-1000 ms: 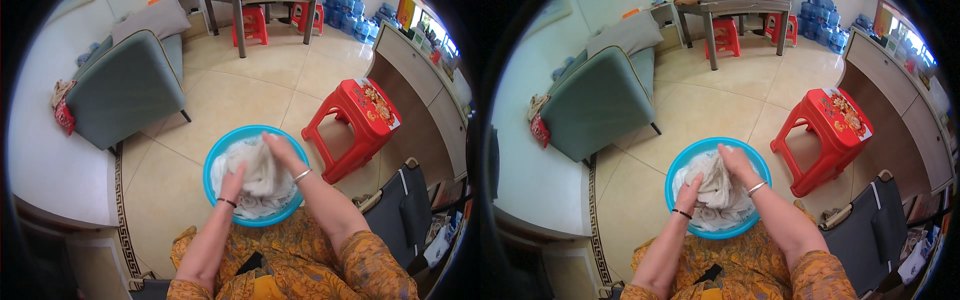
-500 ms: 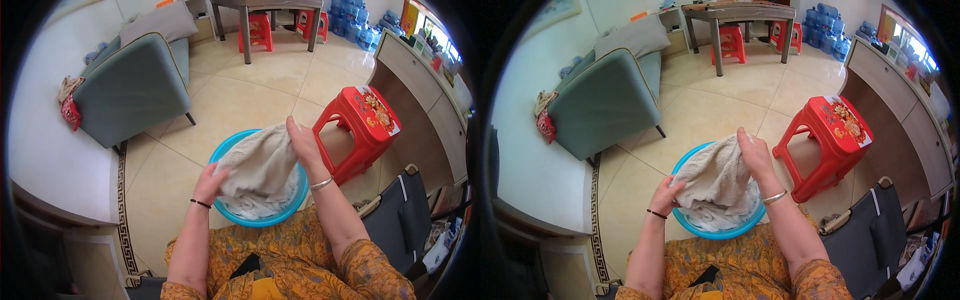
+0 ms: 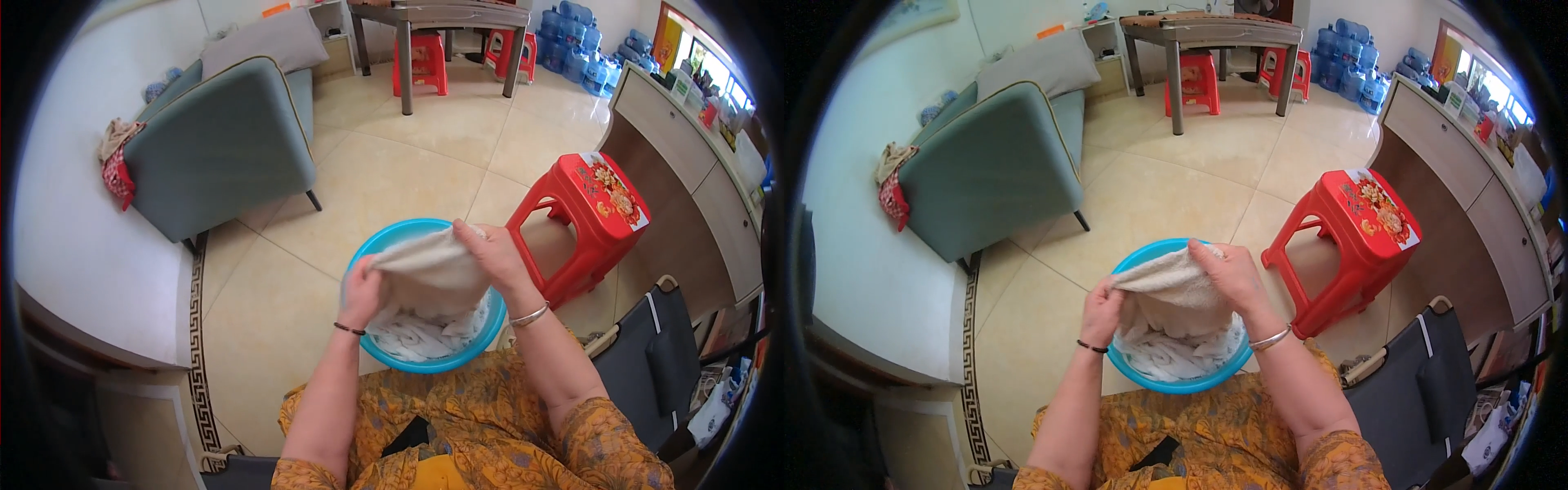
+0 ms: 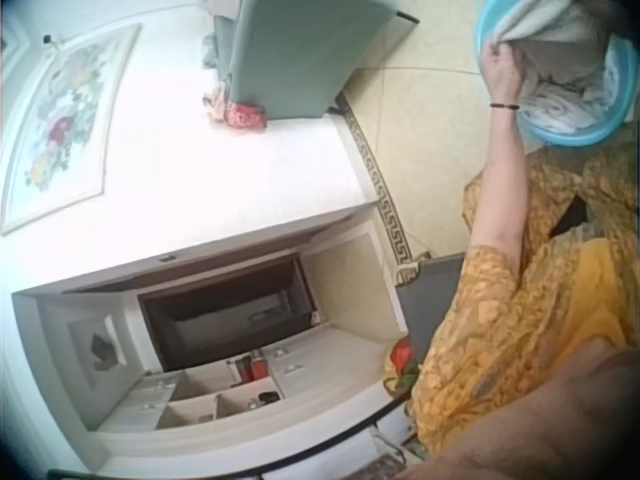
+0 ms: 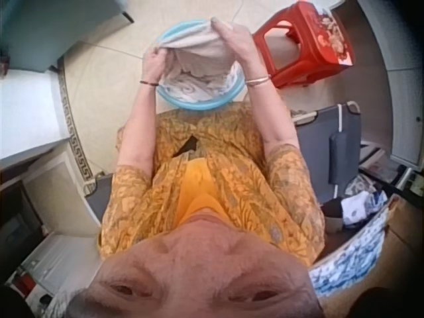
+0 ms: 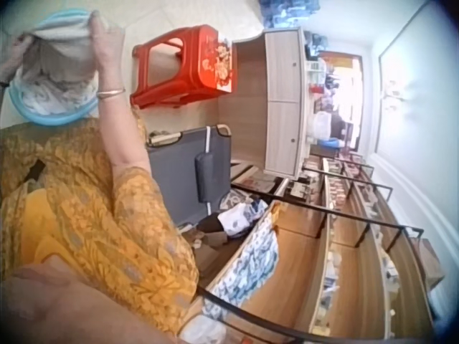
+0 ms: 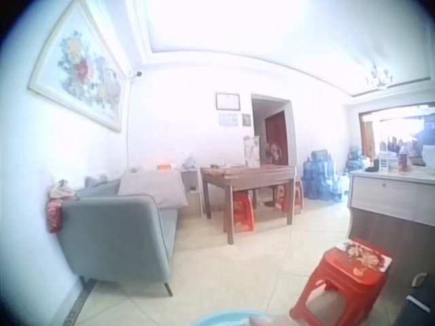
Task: The person washes a white cloth by hand in a blue basin of soapy water, scrubbing it and turning it over.
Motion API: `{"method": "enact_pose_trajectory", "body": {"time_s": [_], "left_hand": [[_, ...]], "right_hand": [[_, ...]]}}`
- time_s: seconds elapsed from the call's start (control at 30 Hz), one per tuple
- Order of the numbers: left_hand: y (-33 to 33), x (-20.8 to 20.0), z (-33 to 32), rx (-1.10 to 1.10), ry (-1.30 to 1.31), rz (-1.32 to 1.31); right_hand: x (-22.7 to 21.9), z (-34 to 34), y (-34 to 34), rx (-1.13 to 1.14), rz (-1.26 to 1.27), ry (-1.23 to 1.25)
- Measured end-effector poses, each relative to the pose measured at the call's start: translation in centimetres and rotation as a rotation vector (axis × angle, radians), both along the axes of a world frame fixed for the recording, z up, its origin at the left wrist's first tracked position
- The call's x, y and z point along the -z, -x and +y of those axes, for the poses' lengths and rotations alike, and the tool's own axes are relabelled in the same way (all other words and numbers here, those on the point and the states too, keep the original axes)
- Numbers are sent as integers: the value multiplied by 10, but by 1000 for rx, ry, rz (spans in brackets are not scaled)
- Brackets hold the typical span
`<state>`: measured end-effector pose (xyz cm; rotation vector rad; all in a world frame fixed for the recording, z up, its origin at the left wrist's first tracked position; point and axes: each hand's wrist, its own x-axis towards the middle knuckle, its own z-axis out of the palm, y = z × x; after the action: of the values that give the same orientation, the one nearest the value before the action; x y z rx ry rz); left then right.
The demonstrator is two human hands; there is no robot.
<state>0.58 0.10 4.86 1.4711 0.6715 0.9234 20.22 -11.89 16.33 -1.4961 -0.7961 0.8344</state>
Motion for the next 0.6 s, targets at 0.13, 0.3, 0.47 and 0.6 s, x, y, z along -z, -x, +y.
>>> {"method": "enact_pose_trajectory", "body": {"time_s": [0.13, 0.3, 0.47, 0.6], "left_hand": [[4, -31, -12, 118, 382, -474], [-1, -32, -15, 163, 834, -628], [-2, -37, -16, 176, 837, -613], [1, -37, -13, 226, 814, -677]], "right_hand": [[5, 3, -9, -27, -58, 10], [33, 7, 7, -202, -273, 17], [70, -4, 29, -350, -1059, 146], [95, 14, -10, -458, -648, 115]]}}
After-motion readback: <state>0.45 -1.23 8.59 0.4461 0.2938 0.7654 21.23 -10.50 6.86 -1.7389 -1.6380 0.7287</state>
